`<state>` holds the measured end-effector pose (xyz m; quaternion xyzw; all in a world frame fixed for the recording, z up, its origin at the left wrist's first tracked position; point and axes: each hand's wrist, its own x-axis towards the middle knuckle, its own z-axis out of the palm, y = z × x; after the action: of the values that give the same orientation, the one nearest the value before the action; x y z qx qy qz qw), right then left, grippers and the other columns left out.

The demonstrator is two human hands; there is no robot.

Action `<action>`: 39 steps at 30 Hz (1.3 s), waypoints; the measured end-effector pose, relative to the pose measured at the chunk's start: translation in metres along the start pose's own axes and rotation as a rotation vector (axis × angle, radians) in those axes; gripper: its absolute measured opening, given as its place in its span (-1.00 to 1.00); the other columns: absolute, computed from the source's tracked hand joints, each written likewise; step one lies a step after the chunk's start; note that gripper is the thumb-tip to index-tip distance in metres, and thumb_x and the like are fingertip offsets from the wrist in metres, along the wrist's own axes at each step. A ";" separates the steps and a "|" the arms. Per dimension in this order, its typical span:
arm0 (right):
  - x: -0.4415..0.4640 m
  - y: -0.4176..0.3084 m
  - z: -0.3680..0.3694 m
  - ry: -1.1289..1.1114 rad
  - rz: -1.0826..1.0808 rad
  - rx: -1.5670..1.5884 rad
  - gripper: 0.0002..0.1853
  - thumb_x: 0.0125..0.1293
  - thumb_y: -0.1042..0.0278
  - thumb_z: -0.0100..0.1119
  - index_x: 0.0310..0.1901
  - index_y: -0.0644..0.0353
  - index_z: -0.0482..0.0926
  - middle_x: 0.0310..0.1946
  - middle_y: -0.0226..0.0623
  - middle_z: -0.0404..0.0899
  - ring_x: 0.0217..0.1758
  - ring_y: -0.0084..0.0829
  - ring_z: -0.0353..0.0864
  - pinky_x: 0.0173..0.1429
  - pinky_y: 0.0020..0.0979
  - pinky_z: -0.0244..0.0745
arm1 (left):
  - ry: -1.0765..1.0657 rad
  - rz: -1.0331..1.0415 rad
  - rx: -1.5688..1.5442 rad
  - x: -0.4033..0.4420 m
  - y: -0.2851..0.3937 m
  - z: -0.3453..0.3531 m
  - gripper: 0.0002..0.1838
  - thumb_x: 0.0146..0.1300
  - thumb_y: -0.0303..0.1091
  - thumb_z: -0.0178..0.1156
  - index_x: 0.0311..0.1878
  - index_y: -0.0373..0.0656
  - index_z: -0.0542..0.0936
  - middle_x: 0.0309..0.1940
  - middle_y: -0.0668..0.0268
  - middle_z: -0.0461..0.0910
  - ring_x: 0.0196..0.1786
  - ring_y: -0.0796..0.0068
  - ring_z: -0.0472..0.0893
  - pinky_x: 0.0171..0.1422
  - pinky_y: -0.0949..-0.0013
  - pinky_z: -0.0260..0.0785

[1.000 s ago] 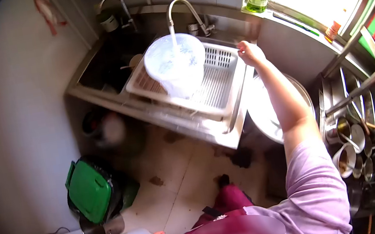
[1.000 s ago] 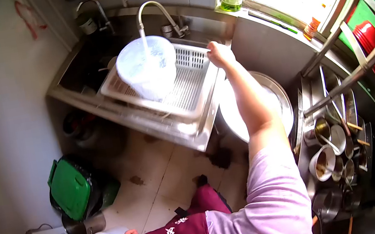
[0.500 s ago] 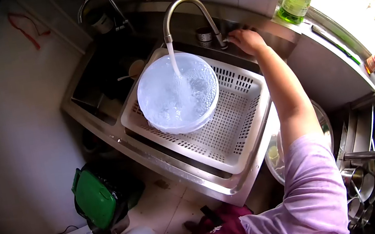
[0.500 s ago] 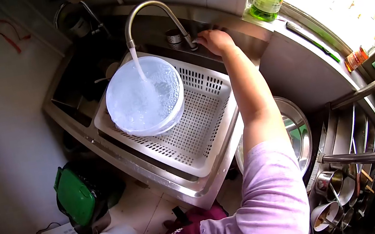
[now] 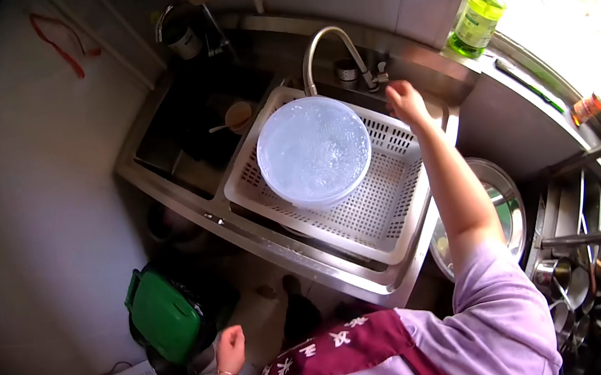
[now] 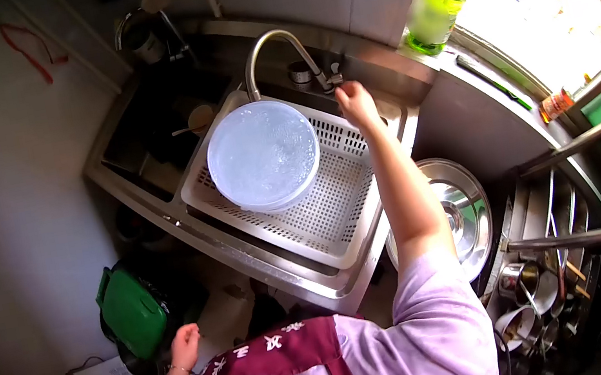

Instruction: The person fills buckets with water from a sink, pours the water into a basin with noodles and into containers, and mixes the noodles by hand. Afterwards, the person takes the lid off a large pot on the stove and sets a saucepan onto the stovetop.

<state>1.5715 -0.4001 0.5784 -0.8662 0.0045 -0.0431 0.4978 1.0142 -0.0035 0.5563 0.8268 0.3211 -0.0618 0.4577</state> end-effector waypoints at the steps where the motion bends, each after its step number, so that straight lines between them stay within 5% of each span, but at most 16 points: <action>1: -0.030 -0.005 -0.006 -0.094 0.076 0.174 -0.59 0.24 0.08 0.12 -0.08 0.29 0.50 -0.27 -0.08 0.62 -0.27 -0.32 0.65 -0.19 -0.36 0.53 | 0.019 0.045 0.003 0.017 0.006 -0.010 -0.80 0.29 -0.41 0.08 -0.04 -0.22 0.50 -0.23 0.33 0.59 -0.20 0.57 0.56 -0.07 0.49 0.42; 3: -0.086 -0.008 -0.014 -0.079 0.033 0.111 -0.65 0.27 0.13 0.10 -0.11 0.27 0.52 -0.41 -0.22 0.62 -0.43 -0.48 0.61 -0.34 -0.44 0.51 | -0.031 0.140 -0.085 0.056 0.027 -0.030 -0.79 0.30 -0.46 0.05 -0.01 -0.22 0.48 -0.18 0.33 0.57 -0.18 0.58 0.55 -0.05 0.53 0.40; 10: -0.282 -0.041 -0.030 -0.023 0.475 0.141 -0.72 0.29 0.22 0.06 -0.12 0.27 0.53 -0.42 -0.29 0.61 -0.42 -0.51 0.62 -0.32 -0.45 0.47 | -0.305 0.584 -0.177 0.213 0.159 -0.056 -0.83 0.32 -0.47 0.01 -0.10 -0.28 0.51 -0.21 0.34 0.55 -0.19 0.57 0.53 -0.04 0.51 0.37; 13: -0.333 -0.070 -0.024 -0.054 0.533 -0.155 -0.68 0.24 0.14 0.11 -0.06 0.14 0.58 -0.31 -0.20 0.65 -0.33 -0.40 0.65 -0.18 -0.38 0.52 | -0.285 0.967 -0.012 0.256 0.208 -0.043 -0.80 0.25 -0.49 0.07 -0.08 -0.25 0.54 -0.15 0.28 0.52 -0.13 0.55 0.51 -0.06 0.52 0.38; 15: -0.356 -0.096 -0.021 -0.069 0.563 -0.194 -0.67 0.24 0.14 0.09 -0.05 0.14 0.56 -0.26 -0.15 0.63 -0.21 -0.26 0.63 -0.09 -0.29 0.48 | -0.392 1.019 -0.065 0.283 0.224 -0.020 -0.75 0.24 -0.50 0.06 -0.01 -0.22 0.53 -0.05 0.26 0.47 -0.09 0.50 0.49 -0.02 0.47 0.37; 19: -0.396 -0.142 -0.017 -0.082 0.392 -0.325 -0.66 0.24 0.12 0.06 -0.07 0.18 0.52 -0.16 -0.15 0.60 -0.07 -0.14 0.56 0.02 -0.26 0.43 | -0.493 1.000 -0.124 0.332 0.236 0.025 -0.64 0.25 -0.49 0.06 0.13 -0.22 0.43 0.12 0.25 0.33 -0.12 0.52 0.45 0.03 0.45 0.34; 30: -0.533 -0.145 -0.010 0.086 0.668 -0.352 -0.64 0.23 0.14 0.08 -0.05 0.20 0.52 -0.17 -0.15 0.61 -0.08 -0.20 0.58 0.01 -0.28 0.46 | -0.456 1.053 0.023 0.384 0.260 0.088 -0.48 0.26 -0.36 0.10 0.26 -0.30 0.26 0.14 0.03 0.28 0.10 0.24 0.41 0.14 0.31 0.33; 33: -0.541 -0.148 -0.007 0.104 0.712 -0.348 -0.64 0.23 0.14 0.08 -0.05 0.20 0.52 -0.15 -0.16 0.60 -0.07 -0.21 0.58 0.02 -0.29 0.46 | -0.428 0.925 -0.186 0.414 0.253 0.104 -0.50 0.27 -0.34 0.09 0.23 -0.32 0.28 -0.02 0.11 0.42 -0.07 0.36 0.48 -0.08 0.40 0.39; 35: -0.537 -0.148 -0.007 0.112 0.683 -0.330 -0.64 0.22 0.15 0.10 -0.04 0.21 0.52 -0.18 -0.14 0.60 -0.09 -0.19 0.57 -0.01 -0.26 0.45 | -0.801 0.646 -0.207 0.426 0.257 0.102 -0.53 0.28 -0.34 0.07 0.22 -0.32 0.28 -0.20 0.25 0.50 -0.35 0.52 0.47 -0.34 0.51 0.33; 39: -0.512 -0.142 -0.013 0.115 0.573 -0.317 -0.65 0.22 0.16 0.10 -0.06 0.22 0.53 -0.20 -0.13 0.61 -0.10 -0.18 0.58 -0.03 -0.26 0.46 | -0.788 0.663 -0.281 0.430 0.246 0.113 -0.56 0.30 -0.36 0.03 0.22 -0.27 0.28 -0.31 0.34 0.51 -0.53 0.65 0.37 -0.52 0.56 0.20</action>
<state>1.0557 -0.3137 0.6718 -0.8924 0.2829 0.0511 0.3477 1.5188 0.0186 0.4978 0.7290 -0.1484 -0.1759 0.6447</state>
